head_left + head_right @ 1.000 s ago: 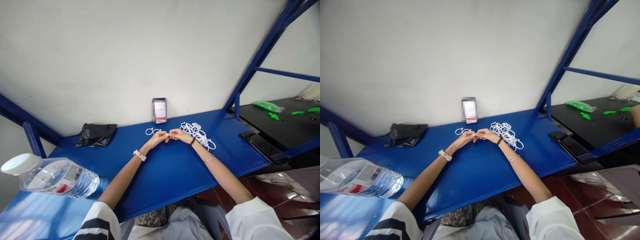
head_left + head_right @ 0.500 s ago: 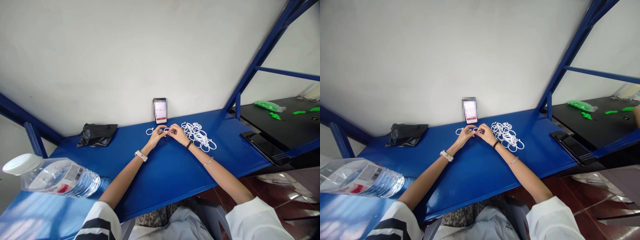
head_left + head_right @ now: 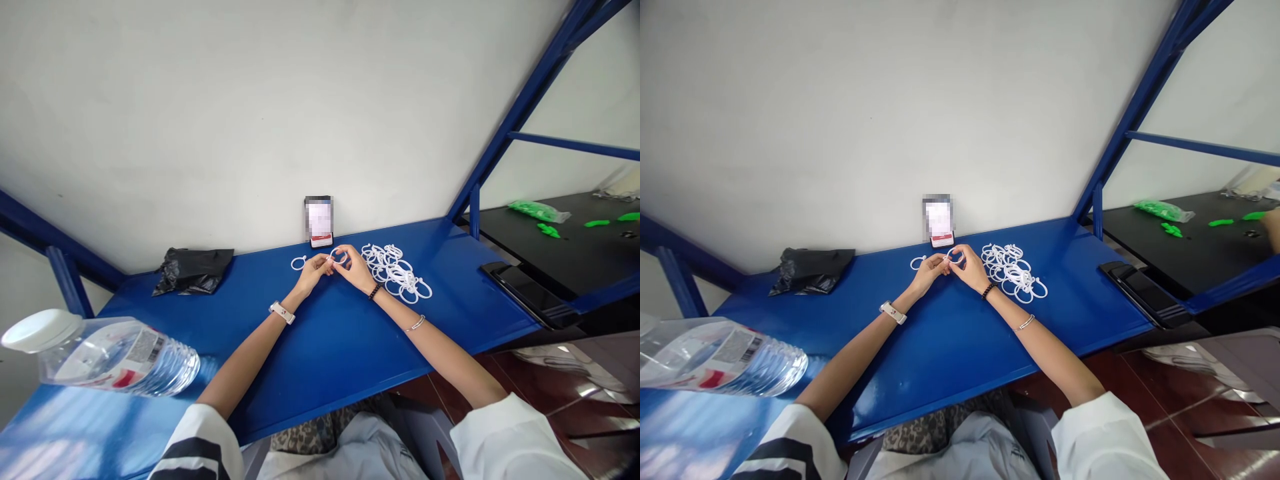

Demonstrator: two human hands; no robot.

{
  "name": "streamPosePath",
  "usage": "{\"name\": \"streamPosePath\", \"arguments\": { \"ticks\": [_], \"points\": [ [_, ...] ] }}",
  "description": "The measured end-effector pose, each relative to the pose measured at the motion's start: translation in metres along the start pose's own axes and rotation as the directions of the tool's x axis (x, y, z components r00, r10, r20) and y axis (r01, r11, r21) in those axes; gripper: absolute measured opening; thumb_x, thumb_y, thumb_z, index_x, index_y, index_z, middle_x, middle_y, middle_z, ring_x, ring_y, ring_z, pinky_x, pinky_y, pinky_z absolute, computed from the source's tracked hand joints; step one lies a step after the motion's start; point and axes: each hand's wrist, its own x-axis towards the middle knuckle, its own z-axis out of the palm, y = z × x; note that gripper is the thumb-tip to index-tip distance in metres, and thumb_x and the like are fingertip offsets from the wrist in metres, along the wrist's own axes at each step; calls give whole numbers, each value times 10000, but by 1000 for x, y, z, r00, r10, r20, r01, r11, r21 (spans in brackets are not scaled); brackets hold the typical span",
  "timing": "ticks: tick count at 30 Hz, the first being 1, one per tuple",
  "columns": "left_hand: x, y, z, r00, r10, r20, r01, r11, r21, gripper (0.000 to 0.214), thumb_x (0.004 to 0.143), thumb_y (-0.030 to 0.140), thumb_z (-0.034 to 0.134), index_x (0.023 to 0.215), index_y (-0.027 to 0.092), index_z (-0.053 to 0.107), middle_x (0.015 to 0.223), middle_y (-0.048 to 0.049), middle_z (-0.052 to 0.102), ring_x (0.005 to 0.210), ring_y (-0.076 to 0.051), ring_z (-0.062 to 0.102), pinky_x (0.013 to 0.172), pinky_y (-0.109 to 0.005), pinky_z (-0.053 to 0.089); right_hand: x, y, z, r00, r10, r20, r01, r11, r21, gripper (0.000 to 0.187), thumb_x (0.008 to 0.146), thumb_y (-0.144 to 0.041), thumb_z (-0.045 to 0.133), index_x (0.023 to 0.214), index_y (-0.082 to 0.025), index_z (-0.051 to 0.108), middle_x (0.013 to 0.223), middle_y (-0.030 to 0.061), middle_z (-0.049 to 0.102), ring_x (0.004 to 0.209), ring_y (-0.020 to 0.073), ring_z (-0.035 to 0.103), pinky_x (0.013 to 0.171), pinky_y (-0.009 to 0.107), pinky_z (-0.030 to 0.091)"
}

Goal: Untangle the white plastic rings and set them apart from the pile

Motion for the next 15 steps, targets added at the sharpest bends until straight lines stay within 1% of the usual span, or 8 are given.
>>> {"name": "streamPosePath", "arguments": {
  "ticks": [2, 4, 8, 10, 12, 15],
  "points": [
    [-1, 2, 1, 1000, 6, 7, -6, 1000, 11, 408, 729, 511, 699, 881, 141, 615, 653, 8, 597, 590, -103, 551, 610, -252, 444, 0, 1, 0, 999, 44, -2, -44, 998, 33, 371, 784, -302, 624, 1130, -217, 522, 1133, 87, 605, 759, 164, 600, 592, 291, 496],
    [-2, 4, 1, 1000, 21, 11, -21, 999, 26, 403, 744, 533, 674, 831, 145, 611, 636, 5, 589, 582, -106, 546, 598, -251, 437, 0, 3, 1, 995, 90, 35, -93, 990, 103, 481, 786, -338, 630, 1226, -225, 471, 1176, 90, 592, 798, 170, 618, 622, 293, 506],
    [-2, 4, -1, 998, 63, 6, -63, 996, 61, 407, 754, 550, 654, 771, 146, 613, 620, -1, 580, 568, -108, 526, 578, -251, 418, 0, 8, 4, 971, 169, 171, -212, 939, 271, 536, 822, -430, 601, 1294, -235, 439, 1119, 64, 620, 845, 177, 647, 712, 312, 522],
    [-1, 4, -2, 997, 77, 3, -77, 994, 83, 401, 754, 544, 655, 772, 145, 624, 621, -4, 581, 564, -109, 519, 571, -253, 408, 0, 10, 5, 959, 198, 203, -253, 920, 299, 524, 825, -454, 600, 1280, -235, 460, 1067, 50, 642, 870, 180, 652, 768, 323, 518],
    [-1, 3, -3, 997, 82, -8, -81, 991, 107, 397, 763, 540, 644, 764, 144, 632, 618, -7, 582, 557, -109, 513, 562, -254, 397, 0, 12, 6, 955, 213, 206, -267, 919, 290, 474, 816, -465, 615, 1212, -223, 518, 1021, 49, 659, 886, 185, 653, 799, 328, 509],
    [-1, 2, -4, 997, 74, -1, -73, 988, 135, 392, 783, 532, 624, 751, 141, 636, 615, -10, 583, 547, -108, 507, 553, -254, 388, 0, 12, 5, 962, 202, 185, -248, 928, 277, 383, 801, -468, 633, 1077, -207, 587, 955, 50, 672, 868, 188, 653, 759, 310, 508]
  ]
}}
